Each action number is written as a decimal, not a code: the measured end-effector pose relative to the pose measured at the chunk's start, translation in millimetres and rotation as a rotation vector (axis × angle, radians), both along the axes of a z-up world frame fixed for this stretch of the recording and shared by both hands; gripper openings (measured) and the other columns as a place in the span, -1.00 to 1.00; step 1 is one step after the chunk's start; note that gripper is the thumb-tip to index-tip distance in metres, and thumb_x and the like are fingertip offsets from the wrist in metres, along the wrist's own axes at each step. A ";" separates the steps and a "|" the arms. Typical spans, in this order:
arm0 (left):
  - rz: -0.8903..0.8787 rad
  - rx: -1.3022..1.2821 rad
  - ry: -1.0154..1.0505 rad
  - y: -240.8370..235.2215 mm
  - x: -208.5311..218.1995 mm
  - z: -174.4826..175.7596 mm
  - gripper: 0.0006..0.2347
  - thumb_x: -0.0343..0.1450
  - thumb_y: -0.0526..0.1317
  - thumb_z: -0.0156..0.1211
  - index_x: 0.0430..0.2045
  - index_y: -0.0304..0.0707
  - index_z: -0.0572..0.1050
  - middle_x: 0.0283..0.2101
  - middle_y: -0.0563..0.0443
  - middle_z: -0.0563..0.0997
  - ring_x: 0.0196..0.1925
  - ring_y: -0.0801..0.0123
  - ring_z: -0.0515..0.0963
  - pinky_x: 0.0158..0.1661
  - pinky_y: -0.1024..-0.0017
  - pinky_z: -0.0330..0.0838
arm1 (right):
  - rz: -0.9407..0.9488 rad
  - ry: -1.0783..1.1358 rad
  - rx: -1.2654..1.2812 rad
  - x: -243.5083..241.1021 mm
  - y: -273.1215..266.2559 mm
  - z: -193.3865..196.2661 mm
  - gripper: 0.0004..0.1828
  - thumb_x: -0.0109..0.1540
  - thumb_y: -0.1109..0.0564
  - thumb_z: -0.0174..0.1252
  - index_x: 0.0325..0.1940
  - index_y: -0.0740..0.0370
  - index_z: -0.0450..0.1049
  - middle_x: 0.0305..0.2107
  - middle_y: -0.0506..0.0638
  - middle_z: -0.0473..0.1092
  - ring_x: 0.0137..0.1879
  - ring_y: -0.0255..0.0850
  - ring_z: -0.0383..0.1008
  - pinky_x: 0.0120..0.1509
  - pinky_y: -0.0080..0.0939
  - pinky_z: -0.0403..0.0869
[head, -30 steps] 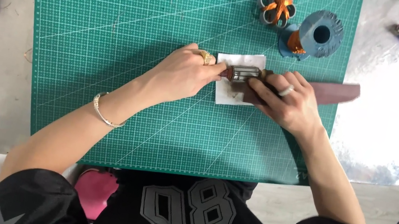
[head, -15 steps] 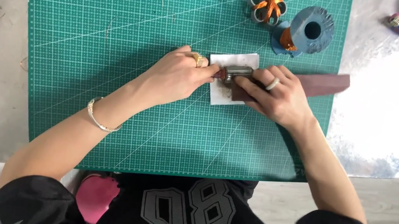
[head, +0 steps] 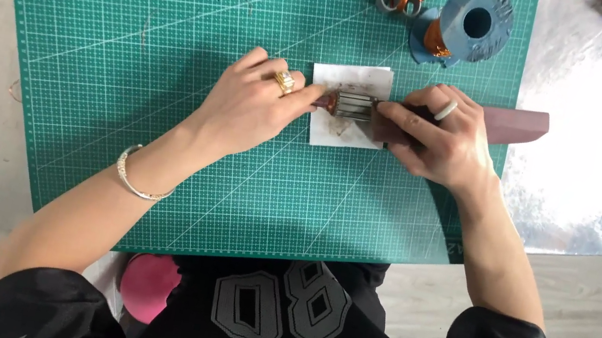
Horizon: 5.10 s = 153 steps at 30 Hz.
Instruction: Sanding a small metal motor armature using a strip of sandpaper on a green cutting mat.
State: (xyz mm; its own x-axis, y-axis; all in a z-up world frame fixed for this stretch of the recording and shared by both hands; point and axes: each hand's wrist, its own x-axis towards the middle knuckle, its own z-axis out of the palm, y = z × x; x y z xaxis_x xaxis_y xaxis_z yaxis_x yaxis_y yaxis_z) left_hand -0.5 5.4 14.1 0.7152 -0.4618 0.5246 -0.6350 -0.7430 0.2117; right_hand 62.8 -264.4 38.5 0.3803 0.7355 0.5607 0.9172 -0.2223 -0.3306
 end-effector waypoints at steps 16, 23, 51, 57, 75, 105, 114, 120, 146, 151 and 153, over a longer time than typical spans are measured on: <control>-0.071 -0.026 0.136 -0.6 0.7 -19.4 -0.82 0.49 -0.17 0.00 -0.18 -0.20 0.52 -0.58 0.08 0.36 -0.54 0.32 0.42 -0.42 0.45 0.22 | 0.050 -0.208 -0.121 -11.0 27.8 12.8 -0.79 0.19 0.12 0.05 -0.25 0.20 0.58 -0.47 0.06 0.25 -0.47 -0.11 0.28 -0.42 -0.19 0.29; -0.106 -0.031 0.207 2.7 -0.2 -17.9 -0.82 0.47 -0.23 -0.01 -0.19 -0.27 0.52 -0.57 0.06 0.43 -0.52 0.33 0.46 -0.37 0.44 0.22 | 0.059 -0.224 -0.156 -7.9 18.9 8.3 -0.71 0.27 0.03 -0.02 -0.20 0.20 0.58 -0.46 0.07 0.26 -0.44 -0.08 0.28 -0.40 -0.15 0.29; -0.154 -0.040 0.294 0.7 2.5 -14.2 -0.81 0.47 -0.27 -0.07 -0.40 -0.33 0.52 -0.54 0.05 0.43 -0.48 0.31 0.44 -0.34 0.40 0.22 | 0.109 -0.216 -0.117 -7.2 43.3 11.6 -0.58 0.34 -0.03 -0.16 -0.19 0.25 0.55 -0.49 0.04 0.22 -0.48 -0.12 0.24 -0.43 -0.19 0.29; -0.145 -0.059 0.327 2.2 3.2 -15.0 -0.82 0.47 -0.26 -0.05 -0.20 -0.33 0.50 -0.56 0.07 0.43 -0.48 0.33 0.47 -0.34 0.42 0.23 | 0.053 -0.183 -0.128 -6.2 18.0 9.9 -0.56 0.33 -0.08 -0.16 -0.15 0.27 0.53 -0.48 0.05 0.21 -0.49 -0.12 0.24 -0.43 -0.19 0.28; -0.125 -0.006 0.424 1.1 4.0 -17.3 -0.77 0.46 -0.21 -0.06 -0.06 -0.23 0.44 -0.62 0.12 0.42 -0.53 0.40 0.43 -0.39 0.48 0.23 | 0.090 -0.199 -0.025 -3.8 31.8 19.9 -0.74 0.23 0.04 -0.02 -0.22 0.24 0.49 -0.46 0.05 0.25 -0.47 -0.12 0.30 -0.42 -0.20 0.30; -0.119 -0.058 0.308 -0.8 2.4 -14.4 -0.81 0.45 -0.19 -0.02 -0.31 -0.30 0.53 -0.60 0.08 0.41 -0.52 0.32 0.45 -0.40 0.41 0.25 | 0.102 -0.190 -0.041 -8.6 41.1 14.4 -0.72 0.23 0.02 0.00 -0.24 0.25 0.51 -0.52 0.03 0.24 -0.48 -0.12 0.31 -0.42 -0.22 0.30; -0.114 -0.052 0.283 0.5 3.1 -14.0 -0.80 0.46 -0.20 -0.03 -0.15 -0.24 0.49 -0.60 0.13 0.38 -0.50 0.36 0.45 -0.38 0.44 0.26 | 0.012 -0.191 -0.113 -11.1 25.9 7.7 -0.68 0.26 -0.04 -0.05 -0.21 0.22 0.50 -0.47 -0.02 0.25 -0.47 -0.17 0.28 -0.39 -0.21 0.31; -0.119 -0.051 0.291 2.2 4.4 -15.9 -0.80 0.45 -0.19 0.00 -0.18 -0.28 0.51 -0.60 0.12 0.39 -0.49 0.37 0.46 -0.36 0.45 0.27 | -0.003 -0.147 -0.080 -6.2 17.1 10.5 -0.80 0.18 0.09 0.11 -0.22 0.22 0.54 -0.46 0.02 0.27 -0.46 -0.13 0.32 -0.39 -0.20 0.33; -0.123 -0.034 0.204 2.1 -0.1 -12.4 -0.81 0.48 -0.22 -0.06 -0.28 -0.29 0.52 -0.57 0.08 0.41 -0.50 0.33 0.45 -0.39 0.44 0.28 | 0.082 -0.107 -0.099 -3.1 22.4 11.6 -0.80 0.17 0.13 0.08 -0.25 0.27 0.55 -0.48 0.06 0.26 -0.48 -0.09 0.29 -0.42 -0.17 0.30; -0.137 -0.009 0.235 0.6 -0.2 -6.7 -0.82 0.48 -0.23 -0.06 -0.35 -0.30 0.52 -0.57 0.09 0.41 -0.51 0.33 0.45 -0.40 0.43 0.28 | 0.054 -0.161 -0.104 -4.0 32.9 10.6 -0.80 0.16 0.10 0.10 -0.26 0.24 0.54 -0.47 0.04 0.27 -0.48 -0.13 0.28 -0.41 -0.18 0.32; -0.134 -0.034 0.353 0.3 1.2 -4.5 -0.81 0.48 -0.23 -0.08 -0.33 -0.28 0.53 -0.61 0.09 0.40 -0.52 0.40 0.41 -0.39 0.50 0.26 | 0.068 -0.156 -0.107 -1.7 37.3 16.3 -0.81 0.14 0.11 0.10 -0.28 0.22 0.55 -0.50 0.01 0.27 -0.50 -0.14 0.28 -0.42 -0.17 0.33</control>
State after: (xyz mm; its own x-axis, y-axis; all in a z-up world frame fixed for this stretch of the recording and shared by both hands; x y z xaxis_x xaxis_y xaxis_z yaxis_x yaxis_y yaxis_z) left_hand 0.7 5.7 9.5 0.7891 -0.5498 0.2738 -0.6097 -0.6470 0.4579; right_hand 61.0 -227.1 54.9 0.2428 0.8152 0.5259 0.9695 -0.1848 -0.1612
